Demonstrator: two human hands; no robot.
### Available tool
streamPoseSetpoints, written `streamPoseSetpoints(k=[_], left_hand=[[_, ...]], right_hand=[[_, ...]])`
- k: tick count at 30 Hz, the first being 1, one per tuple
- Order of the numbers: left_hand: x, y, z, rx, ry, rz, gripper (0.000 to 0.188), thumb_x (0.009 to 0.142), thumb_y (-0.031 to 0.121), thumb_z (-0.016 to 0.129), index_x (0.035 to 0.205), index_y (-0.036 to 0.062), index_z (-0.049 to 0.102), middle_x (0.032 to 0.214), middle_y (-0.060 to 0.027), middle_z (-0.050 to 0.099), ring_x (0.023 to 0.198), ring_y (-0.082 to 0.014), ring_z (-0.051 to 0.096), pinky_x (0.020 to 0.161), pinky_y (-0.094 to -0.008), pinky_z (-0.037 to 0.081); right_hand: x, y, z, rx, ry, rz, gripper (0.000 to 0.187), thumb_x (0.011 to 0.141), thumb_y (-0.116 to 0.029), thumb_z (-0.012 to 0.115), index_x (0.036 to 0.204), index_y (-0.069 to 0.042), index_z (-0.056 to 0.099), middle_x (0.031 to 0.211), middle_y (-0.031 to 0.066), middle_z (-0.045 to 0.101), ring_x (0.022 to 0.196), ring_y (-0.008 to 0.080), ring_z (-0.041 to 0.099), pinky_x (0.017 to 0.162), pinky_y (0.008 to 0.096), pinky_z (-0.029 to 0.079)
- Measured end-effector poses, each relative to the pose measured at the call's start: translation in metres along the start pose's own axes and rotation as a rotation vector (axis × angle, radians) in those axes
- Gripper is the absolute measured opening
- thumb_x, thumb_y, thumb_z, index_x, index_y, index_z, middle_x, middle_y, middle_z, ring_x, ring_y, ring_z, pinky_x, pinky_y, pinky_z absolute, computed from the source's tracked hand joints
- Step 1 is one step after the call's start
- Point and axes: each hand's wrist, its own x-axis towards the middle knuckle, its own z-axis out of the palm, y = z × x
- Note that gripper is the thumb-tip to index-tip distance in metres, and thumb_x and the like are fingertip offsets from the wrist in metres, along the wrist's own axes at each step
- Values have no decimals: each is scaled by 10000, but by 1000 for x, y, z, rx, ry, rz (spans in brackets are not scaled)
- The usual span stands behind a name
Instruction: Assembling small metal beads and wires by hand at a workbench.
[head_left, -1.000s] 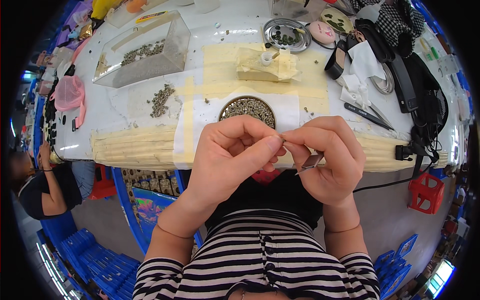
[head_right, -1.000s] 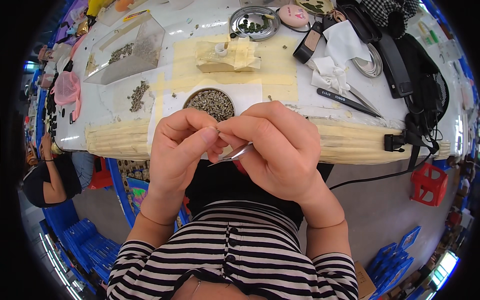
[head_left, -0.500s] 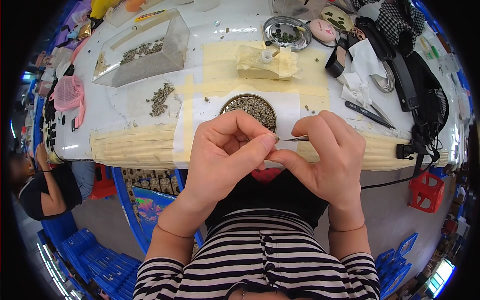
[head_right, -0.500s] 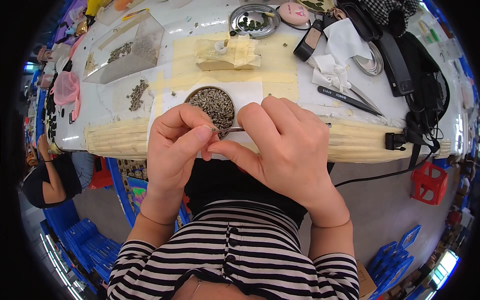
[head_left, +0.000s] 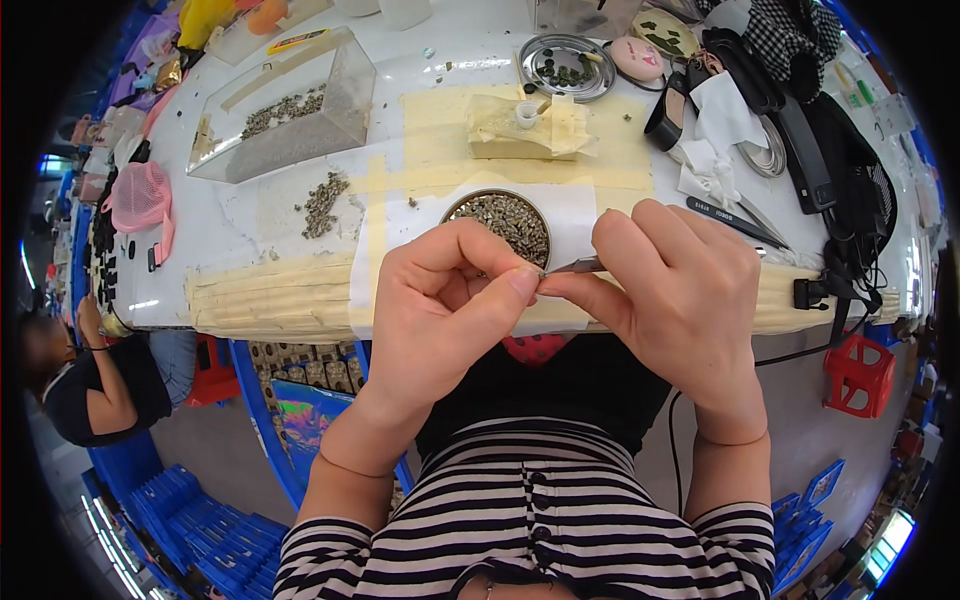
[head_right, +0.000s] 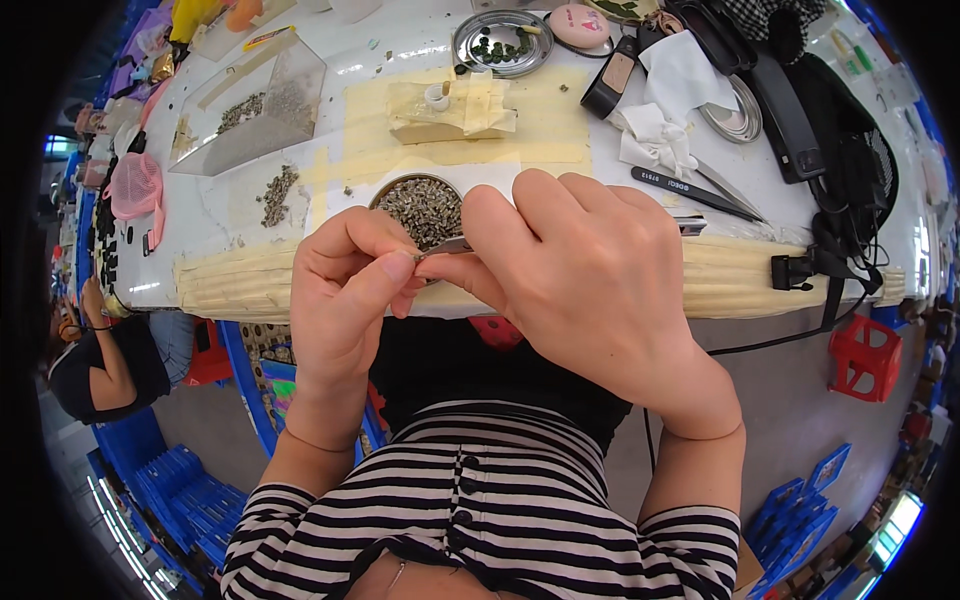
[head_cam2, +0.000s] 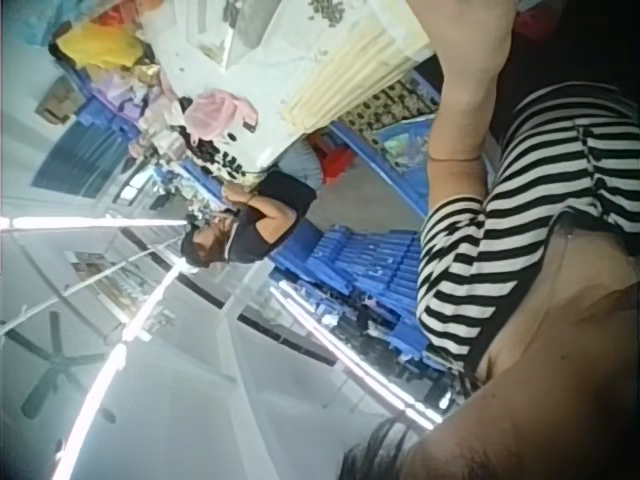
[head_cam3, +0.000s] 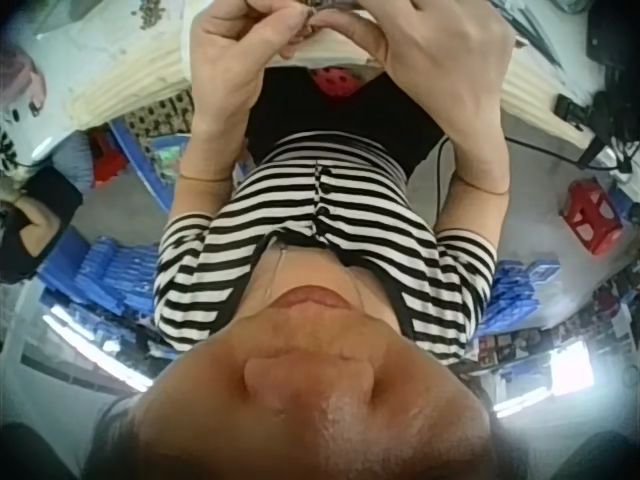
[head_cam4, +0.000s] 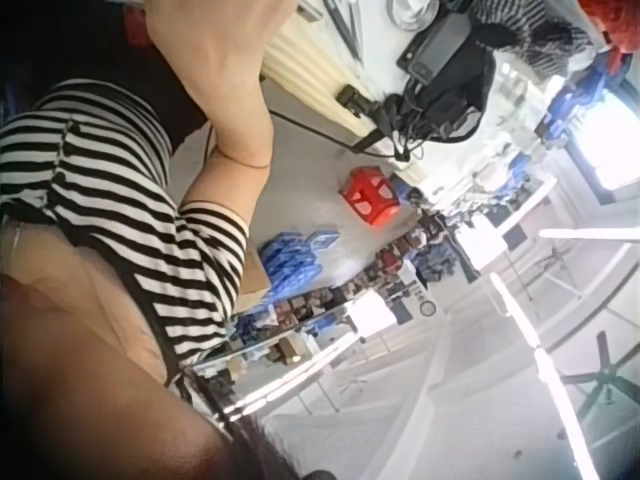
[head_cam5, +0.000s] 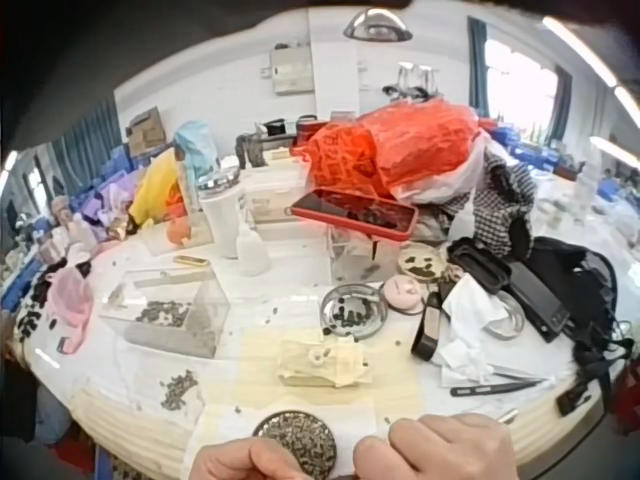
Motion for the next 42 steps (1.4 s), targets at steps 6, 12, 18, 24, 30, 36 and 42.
streamPoseSetpoints(k=[6, 12, 18, 24, 30, 36, 42], left_hand=[[-1, 1, 0, 7, -5, 6, 28, 850, -41, 599, 835, -22, 585, 800, -23, 600, 731, -40, 548, 652, -185, 456], [-1, 1, 0, 17, 3, 5, 32, 848, -46, 599, 833, -23, 582, 799, -20, 597, 713, -32, 545, 635, -172, 453], [-1, 2, 1, 41, 13, 8, 38, 843, -54, 597, 828, -24, 580, 791, -18, 595, 695, -30, 547, 616, -173, 459], [-1, 3, 2, 115, 34, 51, 43, 821, -62, 609, 801, -34, 584, 777, -23, 590, 677, -36, 551, 607, -176, 471], [-1, 5, 3, 137, 45, 35, 39, 807, -67, 613, 788, -42, 591, 773, -28, 590, 675, -41, 554, 610, -178, 477], [0, 4, 1, 110, 30, 11, 39, 810, -59, 619, 796, -34, 593, 764, -25, 595, 672, -41, 554, 596, -177, 472], [2, 4, -2, 25, 31, -105, 40, 842, 19, 624, 813, 1, 602, 740, -32, 619, 610, -35, 538, 552, -162, 440]], right_hand=[[-1, 0, 2, 10, 19, -7, 400, 693, -402, 716, 684, -89, 468, 582, 34, 375, 481, 199, 447, 431, 319, 343], [-1, 0, 2, 7, 19, -5, 396, 692, -400, 715, 682, -90, 469, 582, 34, 371, 480, 197, 446, 431, 319, 342], [-1, 0, 2, -1, 15, -5, 393, 689, -397, 715, 675, -94, 465, 582, 33, 364, 479, 194, 442, 429, 319, 341], [0, -1, 2, -25, 21, -18, 394, 682, -402, 713, 665, -97, 465, 582, 29, 351, 477, 190, 438, 430, 317, 343], [0, 0, 2, -26, 11, -22, 391, 685, -411, 708, 661, -99, 473, 580, 25, 351, 474, 188, 439, 431, 313, 341], [-1, 0, 2, -21, 2, -26, 398, 685, -415, 708, 656, -97, 471, 571, 22, 355, 474, 186, 444, 431, 309, 338], [0, 2, -2, 28, 17, -27, 382, 699, -402, 710, 672, -91, 490, 583, 27, 361, 474, 183, 432, 430, 310, 333]])
